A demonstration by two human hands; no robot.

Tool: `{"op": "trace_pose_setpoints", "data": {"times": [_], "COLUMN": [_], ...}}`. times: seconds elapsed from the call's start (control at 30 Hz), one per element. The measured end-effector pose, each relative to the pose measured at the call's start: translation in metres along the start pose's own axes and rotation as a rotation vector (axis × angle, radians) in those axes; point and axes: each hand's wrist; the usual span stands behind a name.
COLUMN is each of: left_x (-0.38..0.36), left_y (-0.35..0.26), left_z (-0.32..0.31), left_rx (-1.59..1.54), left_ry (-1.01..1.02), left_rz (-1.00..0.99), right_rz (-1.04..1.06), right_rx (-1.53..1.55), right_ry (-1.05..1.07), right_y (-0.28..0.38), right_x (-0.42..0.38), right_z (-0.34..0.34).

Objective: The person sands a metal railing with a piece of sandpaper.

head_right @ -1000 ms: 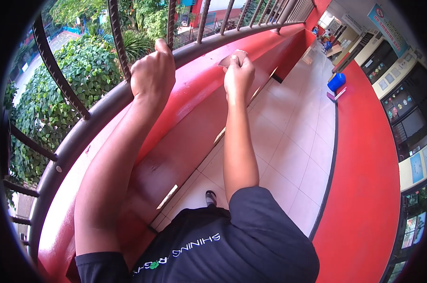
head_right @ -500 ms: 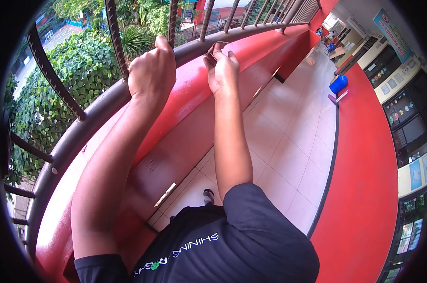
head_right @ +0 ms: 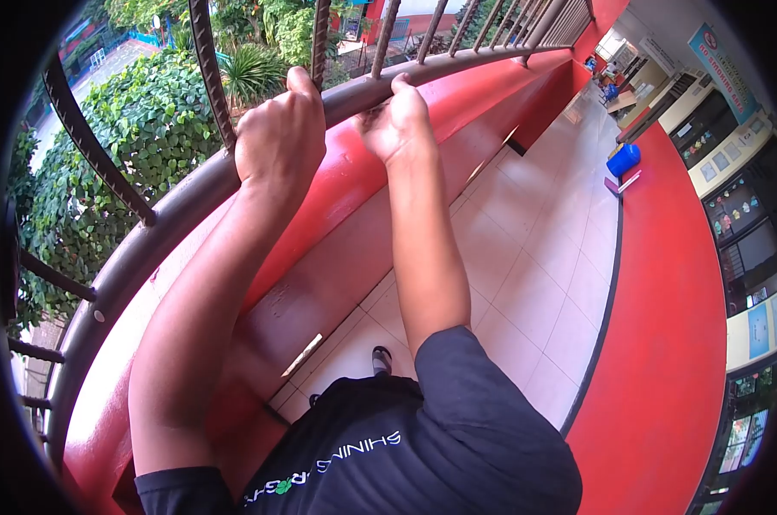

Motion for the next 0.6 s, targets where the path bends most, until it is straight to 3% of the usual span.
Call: {"op": "trace_pose_setpoints", "data": {"times": [0.07,0.1,0.2,0.27,0.33,0.4,0.47,0.5,0.53,0.6], "left_x": [0.001,0.002,0.004,0.004,0.003,0.002,0.002,0.005,0.006,0.002], "left_y": [0.001,0.001,-0.001,0.0,0.001,0.001,0.001,-0.001,0.0,0.002], "left_z": [0.003,0.007,0.004,0.004,0.004,0.006,0.005,0.011,0.01,0.006], "left_rx": [-0.027,-0.023,-0.003,-0.026,-0.018,-0.024,-0.022,-0.043,-0.045,-0.026], "left_ry": [0.023,0.055,0.08,0.094,0.07,0.083,0.054,0.109,0.106,0.071], "left_rz": [-0.008,-0.008,0.008,0.003,-0.014,-0.018,-0.013,0.022,0.027,-0.027], "right_rz": [-0.094,-0.054,0.004,-0.303,-0.37,-0.39,-0.221,-0.32,-0.289,-0.391], "right_rx": [0.153,0.138,0.196,0.254,0.345,0.459,0.498,0.416,0.362,0.4], "right_ry": [-0.138,-0.006,-0.086,0.164,0.081,0.113,0.072,0.154,0.117,0.042], "right_y": [0.023,0.033,0.006,0.01,0.026,0.027,-0.006,-0.016,-0.017,0.005], "right_x": [0.008,0.059,0.015,0.006,0.001,0.05,0.019,-0.018,-0.036,-0.017], "right_z": [-0.005,0.026,0.003,0.022,0.016,0.031,0.015,0.003,-0.003,0.003]}}
Point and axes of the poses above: each hand's wrist, its own x-axis towards the middle knuckle, its own z-axis out of the back of the hand, y = z × x, and after that the axes turned 13 degrees about -y, right-handed
